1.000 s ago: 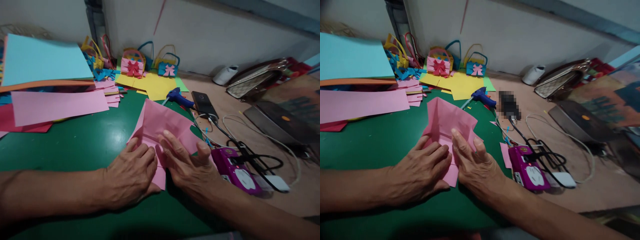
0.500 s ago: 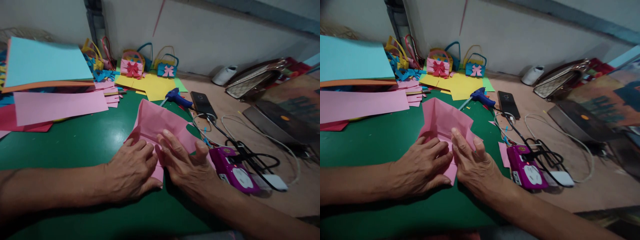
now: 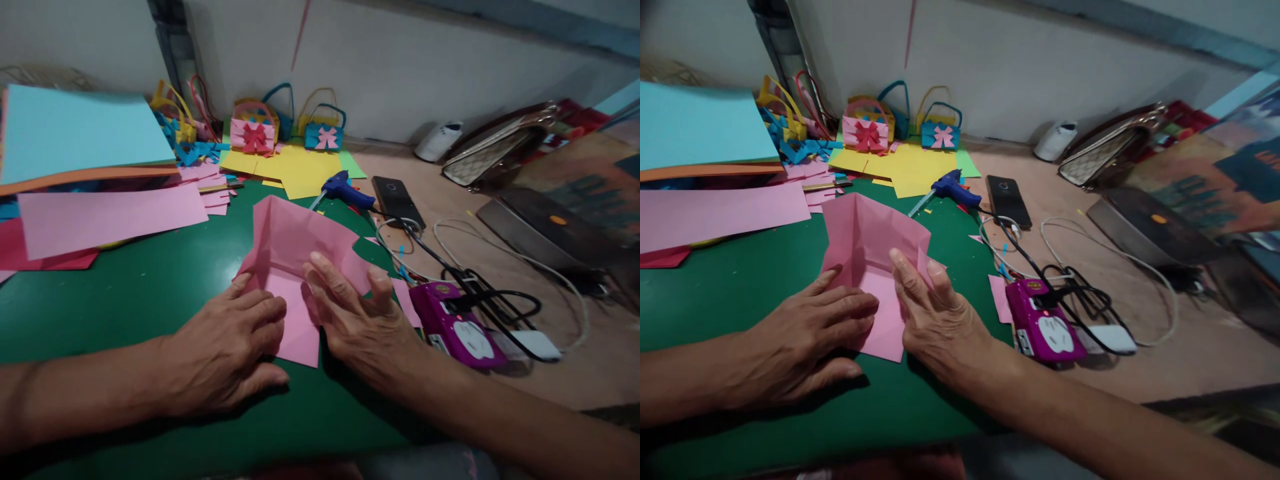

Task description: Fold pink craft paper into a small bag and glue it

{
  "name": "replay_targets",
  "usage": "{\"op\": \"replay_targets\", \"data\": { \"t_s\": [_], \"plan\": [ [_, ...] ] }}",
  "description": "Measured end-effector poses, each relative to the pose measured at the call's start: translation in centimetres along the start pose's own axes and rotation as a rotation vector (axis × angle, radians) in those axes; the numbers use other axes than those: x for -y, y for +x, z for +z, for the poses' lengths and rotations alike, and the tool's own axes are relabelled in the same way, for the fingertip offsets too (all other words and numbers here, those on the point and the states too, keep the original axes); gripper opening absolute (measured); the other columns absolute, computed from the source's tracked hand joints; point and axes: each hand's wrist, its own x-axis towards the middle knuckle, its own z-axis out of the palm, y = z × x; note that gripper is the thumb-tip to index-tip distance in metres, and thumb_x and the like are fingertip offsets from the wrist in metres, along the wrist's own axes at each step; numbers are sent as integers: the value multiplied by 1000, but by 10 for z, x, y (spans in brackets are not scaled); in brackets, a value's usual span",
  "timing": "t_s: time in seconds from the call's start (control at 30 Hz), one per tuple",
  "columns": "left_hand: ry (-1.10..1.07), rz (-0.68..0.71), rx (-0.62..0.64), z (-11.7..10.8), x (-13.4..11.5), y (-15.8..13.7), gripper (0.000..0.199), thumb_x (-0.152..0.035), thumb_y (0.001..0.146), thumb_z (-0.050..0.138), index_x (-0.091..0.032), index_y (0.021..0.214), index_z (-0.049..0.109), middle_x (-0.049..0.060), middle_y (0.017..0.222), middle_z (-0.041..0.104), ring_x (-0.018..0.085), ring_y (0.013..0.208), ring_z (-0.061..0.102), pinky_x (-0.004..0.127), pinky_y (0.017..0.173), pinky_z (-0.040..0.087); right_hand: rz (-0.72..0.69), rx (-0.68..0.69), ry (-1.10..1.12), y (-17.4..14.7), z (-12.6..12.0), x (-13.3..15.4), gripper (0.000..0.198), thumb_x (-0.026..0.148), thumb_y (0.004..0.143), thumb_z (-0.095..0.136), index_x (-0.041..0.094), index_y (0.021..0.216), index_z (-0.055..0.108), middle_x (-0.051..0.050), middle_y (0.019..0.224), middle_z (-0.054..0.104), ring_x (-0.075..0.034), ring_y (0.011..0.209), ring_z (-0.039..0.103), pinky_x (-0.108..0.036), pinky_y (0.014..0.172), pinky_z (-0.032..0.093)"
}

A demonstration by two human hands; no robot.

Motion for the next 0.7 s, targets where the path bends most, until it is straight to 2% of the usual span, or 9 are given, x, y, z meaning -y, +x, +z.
{"op": "replay_targets", "data": {
  "t_s": [0.2, 0.37, 0.47, 0.6, 0.7],
  "plan": [
    [12, 10, 0, -2, -1, 7, 42, -49, 88, 35, -17, 77, 60, 7, 90, 60, 20, 81, 54, 48, 93, 26, 4, 17, -36, 1, 1, 1, 40, 10, 72, 43, 19, 102, 66, -8, 120, 58, -26, 124, 35, -46, 95, 28],
    [195, 16, 14, 7, -6, 21, 56, -62, 82, 32, -13, 92, 58, 8, 85, 57, 24, 80, 49, 51, 90, 28, 9, -47, 3, 5, 6, 1, 31, 13, 69, 51, 17, 94, 69, -10, 117, 60, -29, 124, 34, -53, 101, 13],
    [259, 33, 3, 12, -8, 27, 61, -65, 81, 29, -13, 93, 58, 8, 87, 55, 25, 83, 46, 53, 93, 26, 11, -50, 52, 7, 2, -7, 22, 18, 72, 56, 18, 90, 69, -10, 116, 60, -31, 123, 36, -56, 103, 6],
    [268, 22, 7, 13, -7, 30, 62, -66, 81, 27, -14, 93, 57, 6, 85, 54, 23, 80, 45, 54, 94, 24, 75, -135, 139, -2, -10, -18, 22, 19, 83, 48, 20, 94, 66, -9, 122, 56, -30, 123, 38, -58, 101, 11],
    [256, 4, 31, 12, -6, 31, 62, -66, 81, 27, -14, 94, 57, 6, 85, 54, 23, 78, 46, 53, 93, 26, 89, -203, 197, -19, -16, -14, 26, 14, 86, 42, 11, 101, 63, -15, 121, 56, -31, 123, 37, -55, 97, 22]
  ]
}}
